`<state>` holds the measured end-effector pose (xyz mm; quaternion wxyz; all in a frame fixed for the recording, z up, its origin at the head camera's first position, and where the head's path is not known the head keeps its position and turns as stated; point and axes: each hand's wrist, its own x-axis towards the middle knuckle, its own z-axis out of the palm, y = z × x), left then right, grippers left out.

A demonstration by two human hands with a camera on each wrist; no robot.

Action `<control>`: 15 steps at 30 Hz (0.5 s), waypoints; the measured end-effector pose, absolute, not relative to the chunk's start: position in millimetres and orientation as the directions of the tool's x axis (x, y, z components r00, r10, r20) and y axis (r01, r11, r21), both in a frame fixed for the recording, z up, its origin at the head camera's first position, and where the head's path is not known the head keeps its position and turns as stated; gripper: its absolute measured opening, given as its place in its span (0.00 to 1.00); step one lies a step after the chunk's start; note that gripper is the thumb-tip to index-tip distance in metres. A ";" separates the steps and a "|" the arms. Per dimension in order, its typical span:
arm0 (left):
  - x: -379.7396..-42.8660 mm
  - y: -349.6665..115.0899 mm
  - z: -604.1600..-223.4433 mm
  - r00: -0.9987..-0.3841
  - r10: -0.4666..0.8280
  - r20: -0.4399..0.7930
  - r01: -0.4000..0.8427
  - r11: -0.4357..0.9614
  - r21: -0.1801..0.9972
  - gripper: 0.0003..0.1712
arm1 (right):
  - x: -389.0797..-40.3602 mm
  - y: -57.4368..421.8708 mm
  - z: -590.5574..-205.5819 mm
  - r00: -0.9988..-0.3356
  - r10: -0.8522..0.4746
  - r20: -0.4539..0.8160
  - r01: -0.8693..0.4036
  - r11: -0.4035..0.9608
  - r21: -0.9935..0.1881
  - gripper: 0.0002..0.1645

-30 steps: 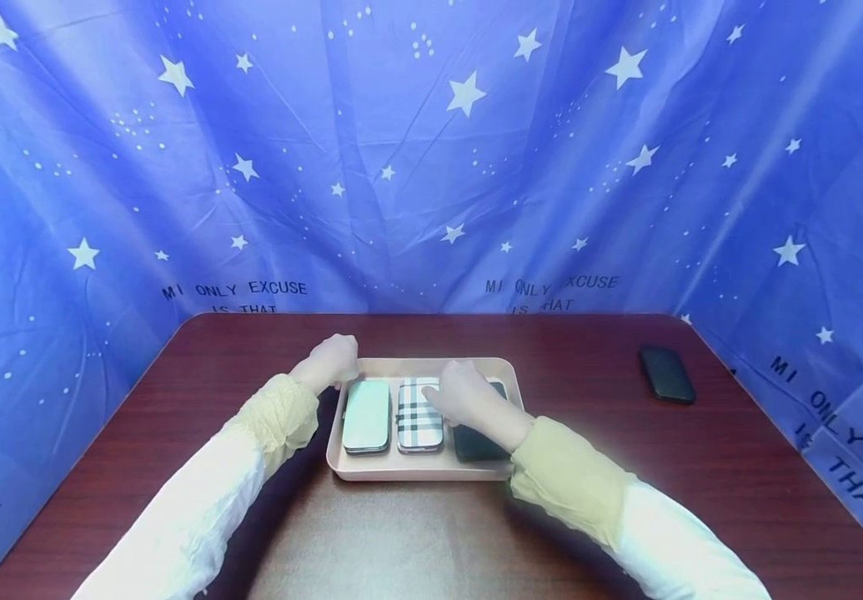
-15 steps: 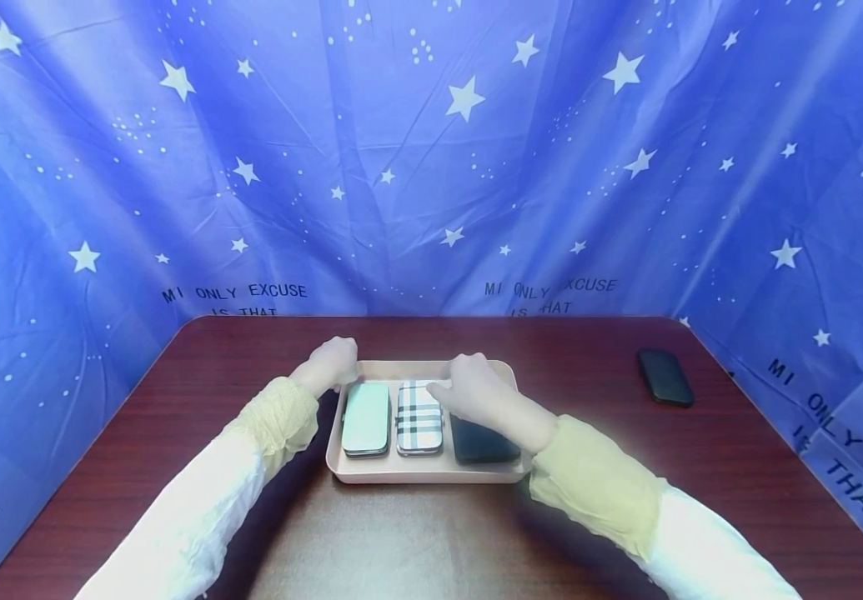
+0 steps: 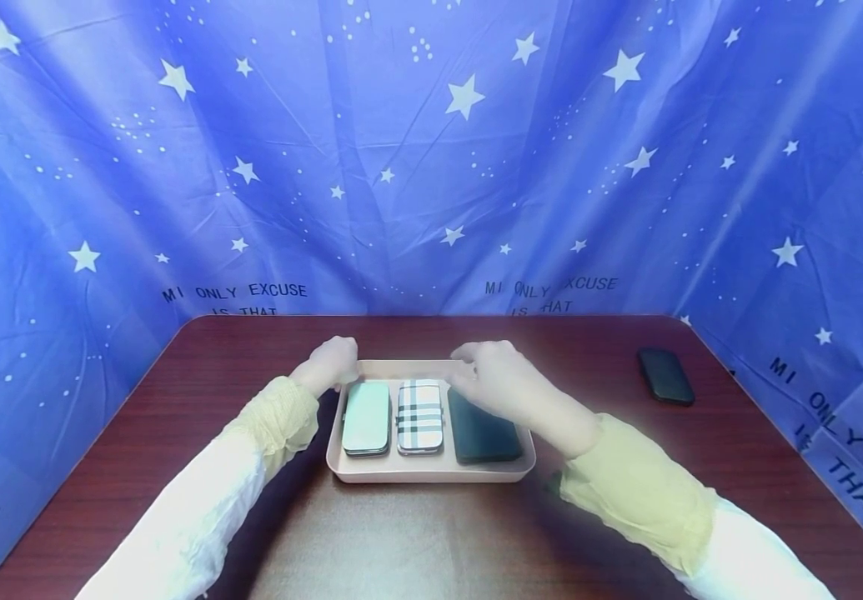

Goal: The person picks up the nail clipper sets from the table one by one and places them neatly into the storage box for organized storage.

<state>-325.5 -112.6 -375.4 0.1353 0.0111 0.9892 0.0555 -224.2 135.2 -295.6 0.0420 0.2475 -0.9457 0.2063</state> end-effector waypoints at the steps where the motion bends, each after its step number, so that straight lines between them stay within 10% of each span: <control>1: -325.5 -112.6 -375.4 -0.963 0.036 -0.267 0.007 0.994 0.112 0.21 | -223.6 136.9 -294.2 -0.876 -0.446 0.185 -0.482 0.791 -0.377 0.21; 15: -326.5 -112.7 -376.2 -0.963 0.032 -0.269 -0.002 0.992 0.128 0.19 | -229.1 161.3 -287.2 -0.811 -0.474 0.342 -0.569 0.776 -0.271 0.34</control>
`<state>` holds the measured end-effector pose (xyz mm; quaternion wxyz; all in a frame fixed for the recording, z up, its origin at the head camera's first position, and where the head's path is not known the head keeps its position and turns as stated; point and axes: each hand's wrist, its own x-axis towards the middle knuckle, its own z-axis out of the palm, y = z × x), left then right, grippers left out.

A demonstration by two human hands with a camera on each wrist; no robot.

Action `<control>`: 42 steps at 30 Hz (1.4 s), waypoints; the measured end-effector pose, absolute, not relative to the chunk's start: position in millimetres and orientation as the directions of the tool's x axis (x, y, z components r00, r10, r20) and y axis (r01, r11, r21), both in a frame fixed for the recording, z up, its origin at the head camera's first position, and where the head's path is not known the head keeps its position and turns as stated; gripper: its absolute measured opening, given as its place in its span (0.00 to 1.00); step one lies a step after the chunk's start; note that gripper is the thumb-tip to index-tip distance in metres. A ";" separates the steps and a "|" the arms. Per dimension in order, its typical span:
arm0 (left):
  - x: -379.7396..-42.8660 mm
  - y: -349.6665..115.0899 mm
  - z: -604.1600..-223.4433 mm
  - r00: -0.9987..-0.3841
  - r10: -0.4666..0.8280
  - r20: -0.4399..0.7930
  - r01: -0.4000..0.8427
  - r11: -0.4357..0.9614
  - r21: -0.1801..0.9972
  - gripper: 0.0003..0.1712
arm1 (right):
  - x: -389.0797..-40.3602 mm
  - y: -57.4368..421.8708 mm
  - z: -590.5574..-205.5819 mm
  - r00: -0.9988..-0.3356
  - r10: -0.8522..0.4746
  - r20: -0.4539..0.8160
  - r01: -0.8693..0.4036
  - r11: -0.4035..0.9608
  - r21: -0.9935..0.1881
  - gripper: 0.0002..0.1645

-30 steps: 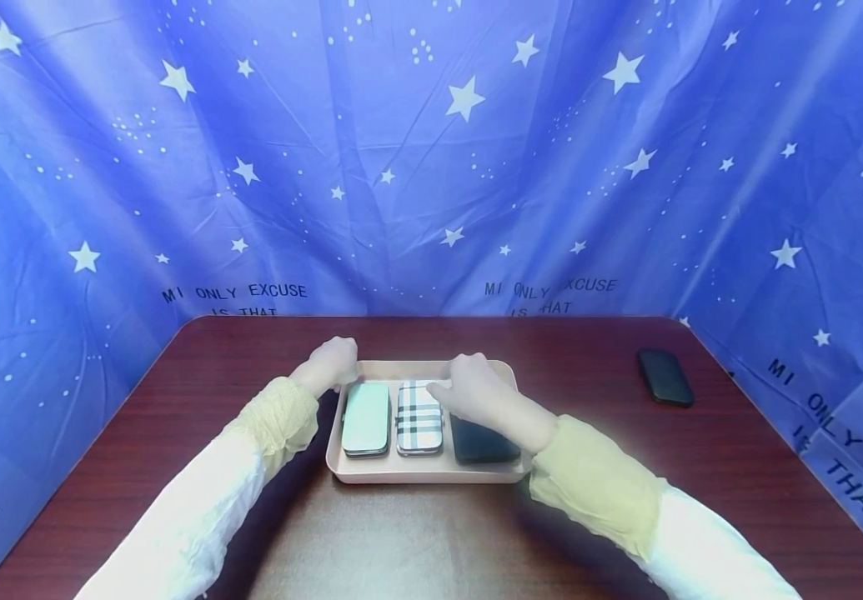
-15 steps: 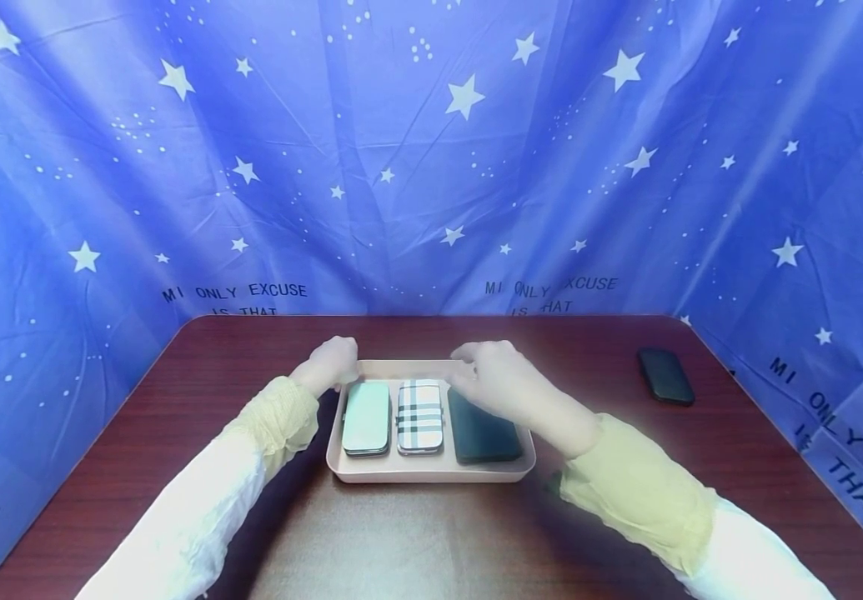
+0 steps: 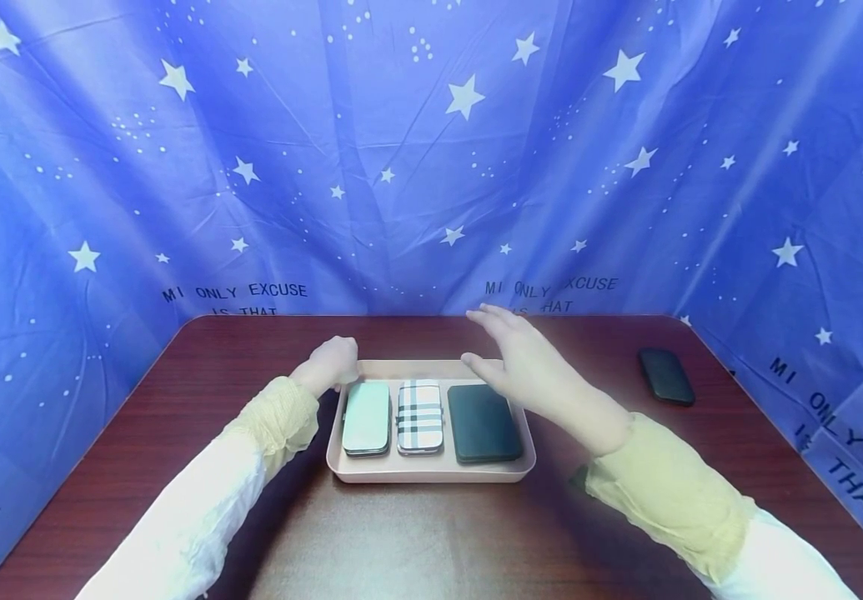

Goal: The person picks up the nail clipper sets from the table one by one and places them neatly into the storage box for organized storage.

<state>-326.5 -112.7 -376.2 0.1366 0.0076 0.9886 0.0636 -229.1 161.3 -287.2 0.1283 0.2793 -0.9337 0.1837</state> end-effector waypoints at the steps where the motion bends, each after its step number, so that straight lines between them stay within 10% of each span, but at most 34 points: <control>1: -326.4 -112.7 -376.2 -0.963 0.032 -0.269 -0.003 0.992 0.126 0.19 | -229.7 162.5 -286.8 -0.810 -0.471 0.349 -0.568 0.779 -0.268 0.35; 42: -326.5 -111.6 -375.3 -0.962 0.025 -0.271 -0.004 0.994 0.108 0.18 | -282.0 267.9 -299.4 -0.840 -0.170 0.515 -0.369 0.875 -0.312 0.40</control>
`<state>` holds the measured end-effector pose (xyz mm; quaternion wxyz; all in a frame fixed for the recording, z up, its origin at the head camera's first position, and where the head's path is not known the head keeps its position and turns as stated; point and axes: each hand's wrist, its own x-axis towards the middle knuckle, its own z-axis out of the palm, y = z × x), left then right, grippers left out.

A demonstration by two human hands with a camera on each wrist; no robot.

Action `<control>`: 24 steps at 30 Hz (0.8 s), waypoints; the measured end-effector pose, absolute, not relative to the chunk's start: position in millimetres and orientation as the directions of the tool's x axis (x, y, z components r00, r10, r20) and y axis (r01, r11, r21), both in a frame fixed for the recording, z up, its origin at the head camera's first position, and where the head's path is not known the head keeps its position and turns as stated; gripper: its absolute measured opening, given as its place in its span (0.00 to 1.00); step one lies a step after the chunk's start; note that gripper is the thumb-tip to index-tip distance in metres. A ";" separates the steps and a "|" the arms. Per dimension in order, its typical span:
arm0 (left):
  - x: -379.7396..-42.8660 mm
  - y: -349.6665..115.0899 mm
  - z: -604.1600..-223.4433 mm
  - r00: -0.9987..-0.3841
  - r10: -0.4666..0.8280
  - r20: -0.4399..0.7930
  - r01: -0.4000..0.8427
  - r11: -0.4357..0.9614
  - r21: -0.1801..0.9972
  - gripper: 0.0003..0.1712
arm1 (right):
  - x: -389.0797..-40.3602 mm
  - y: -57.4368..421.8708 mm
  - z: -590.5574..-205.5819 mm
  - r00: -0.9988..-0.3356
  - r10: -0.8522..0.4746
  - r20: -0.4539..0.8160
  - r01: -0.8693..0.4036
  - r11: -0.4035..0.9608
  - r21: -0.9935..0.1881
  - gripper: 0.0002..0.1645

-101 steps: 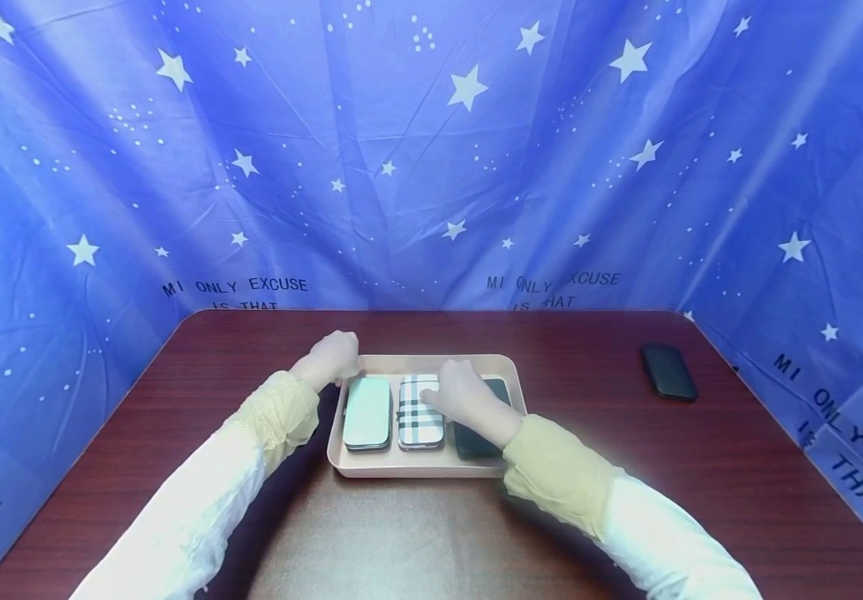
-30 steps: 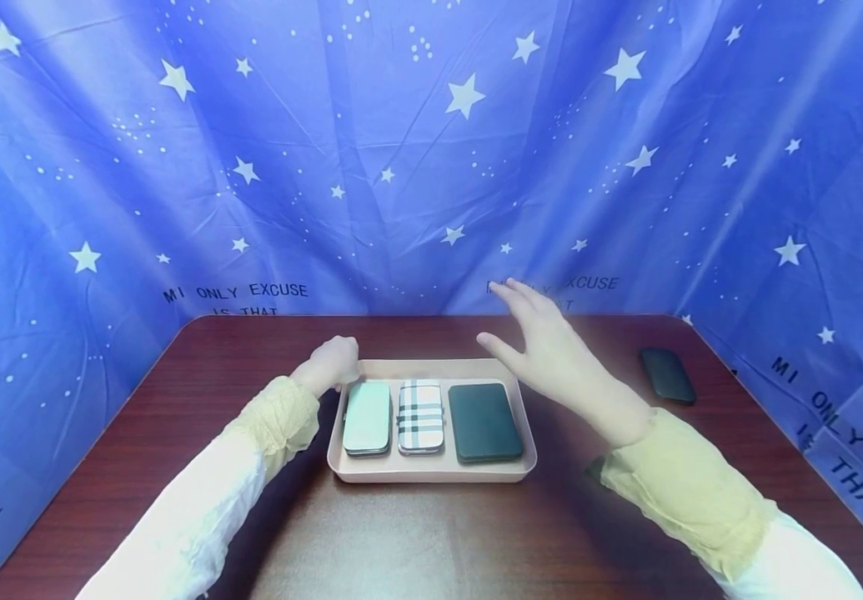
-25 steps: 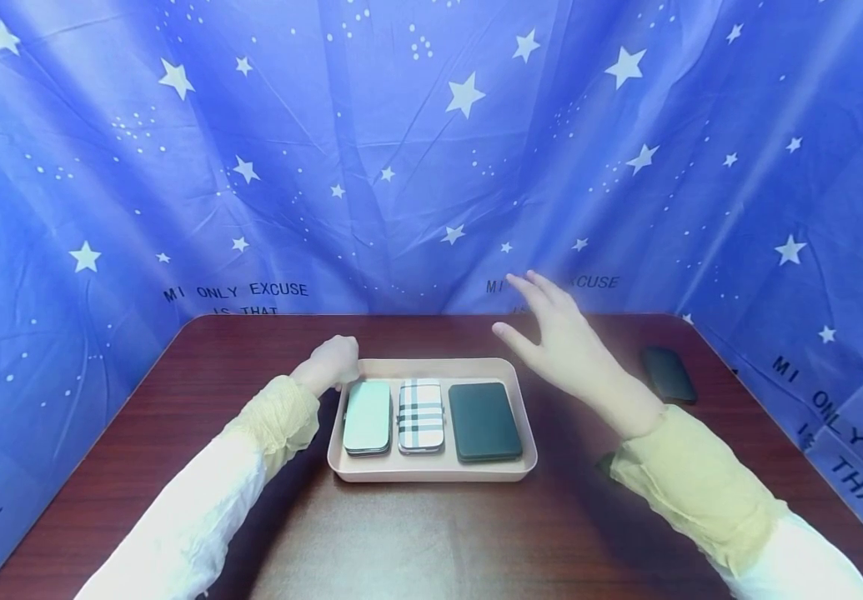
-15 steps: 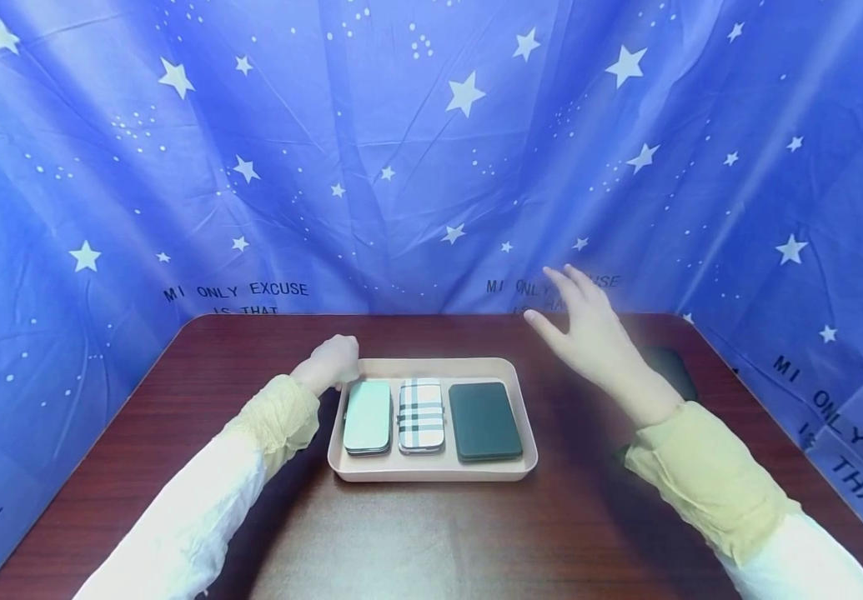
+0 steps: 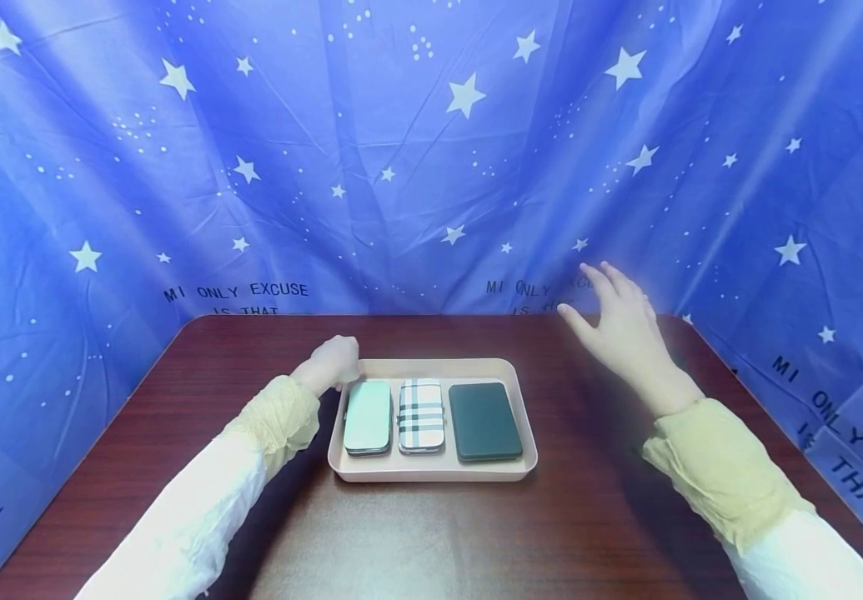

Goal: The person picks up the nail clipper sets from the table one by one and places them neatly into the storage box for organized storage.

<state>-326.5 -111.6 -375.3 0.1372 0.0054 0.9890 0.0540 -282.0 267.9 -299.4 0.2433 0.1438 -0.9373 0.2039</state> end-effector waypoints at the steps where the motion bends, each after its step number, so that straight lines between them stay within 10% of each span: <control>1: -326.3 -111.7 -375.1 -0.962 0.027 -0.271 -0.003 0.994 0.109 0.18 | -283.6 270.8 -300.5 -0.843 -0.165 0.512 -0.360 0.880 -0.309 0.40; 24: -326.8 -112.7 -376.4 -0.962 0.032 -0.271 0.002 0.994 0.109 0.14 | -308.0 331.0 -328.4 -0.935 0.022 0.354 -0.114 0.926 -0.360 0.46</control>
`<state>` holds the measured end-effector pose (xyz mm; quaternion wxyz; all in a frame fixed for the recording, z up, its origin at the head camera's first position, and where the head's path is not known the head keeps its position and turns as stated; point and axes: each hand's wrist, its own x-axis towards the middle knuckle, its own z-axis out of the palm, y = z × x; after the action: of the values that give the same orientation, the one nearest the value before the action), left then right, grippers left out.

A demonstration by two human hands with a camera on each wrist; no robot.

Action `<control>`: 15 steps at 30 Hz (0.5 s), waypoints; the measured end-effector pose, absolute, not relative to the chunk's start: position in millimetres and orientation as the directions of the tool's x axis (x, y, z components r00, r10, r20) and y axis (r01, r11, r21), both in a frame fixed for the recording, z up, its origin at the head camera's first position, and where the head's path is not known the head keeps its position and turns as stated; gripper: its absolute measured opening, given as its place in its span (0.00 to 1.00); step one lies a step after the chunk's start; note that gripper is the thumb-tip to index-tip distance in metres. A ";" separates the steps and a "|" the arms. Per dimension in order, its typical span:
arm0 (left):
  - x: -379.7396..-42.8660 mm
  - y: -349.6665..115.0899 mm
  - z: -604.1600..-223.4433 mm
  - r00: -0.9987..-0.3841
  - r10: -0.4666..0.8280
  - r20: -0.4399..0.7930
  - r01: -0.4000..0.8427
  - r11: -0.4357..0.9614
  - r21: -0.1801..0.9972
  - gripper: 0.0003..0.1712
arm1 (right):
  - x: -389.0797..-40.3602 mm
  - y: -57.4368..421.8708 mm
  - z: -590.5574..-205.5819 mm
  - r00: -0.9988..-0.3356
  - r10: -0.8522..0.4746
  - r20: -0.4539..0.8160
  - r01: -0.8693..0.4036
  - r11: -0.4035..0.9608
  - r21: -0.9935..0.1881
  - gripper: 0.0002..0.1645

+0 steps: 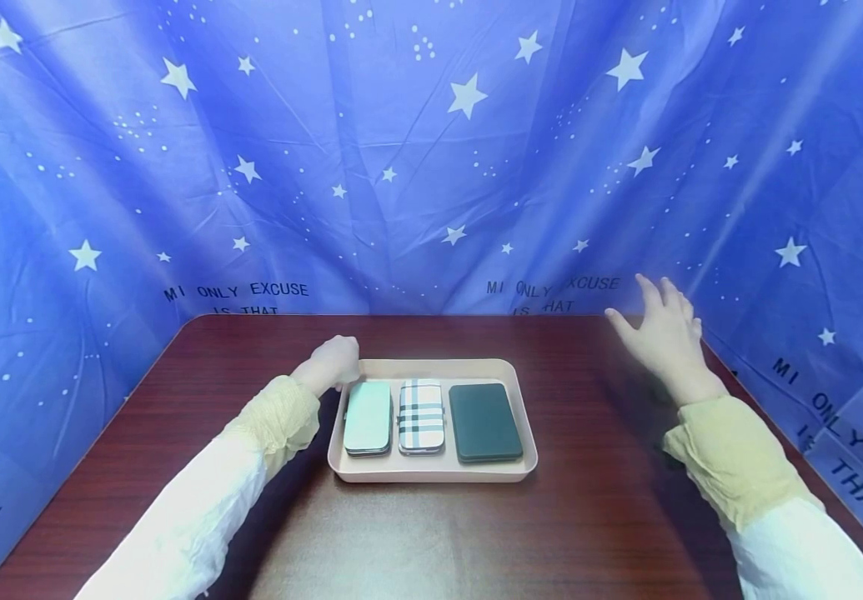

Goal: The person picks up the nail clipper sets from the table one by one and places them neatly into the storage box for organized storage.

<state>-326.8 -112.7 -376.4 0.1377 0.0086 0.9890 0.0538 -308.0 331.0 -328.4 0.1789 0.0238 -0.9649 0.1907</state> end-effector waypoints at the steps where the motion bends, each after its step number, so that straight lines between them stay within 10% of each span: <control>1: -326.7 -112.7 -376.3 -0.962 0.032 -0.270 0.002 0.994 0.109 0.14 | -309.5 334.1 -330.6 -0.937 0.029 0.348 -0.105 0.927 -0.361 0.46; 15: -325.7 -111.9 -374.5 -0.962 0.029 -0.270 0.000 0.994 0.106 0.13 | -319.1 372.8 -351.7 -0.953 0.121 0.278 0.004 0.921 -0.389 0.48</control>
<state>-325.7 -111.9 -374.5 0.1369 0.0075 0.9892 0.0528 -319.1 372.8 -351.7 0.1499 -0.0323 -0.9686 0.1958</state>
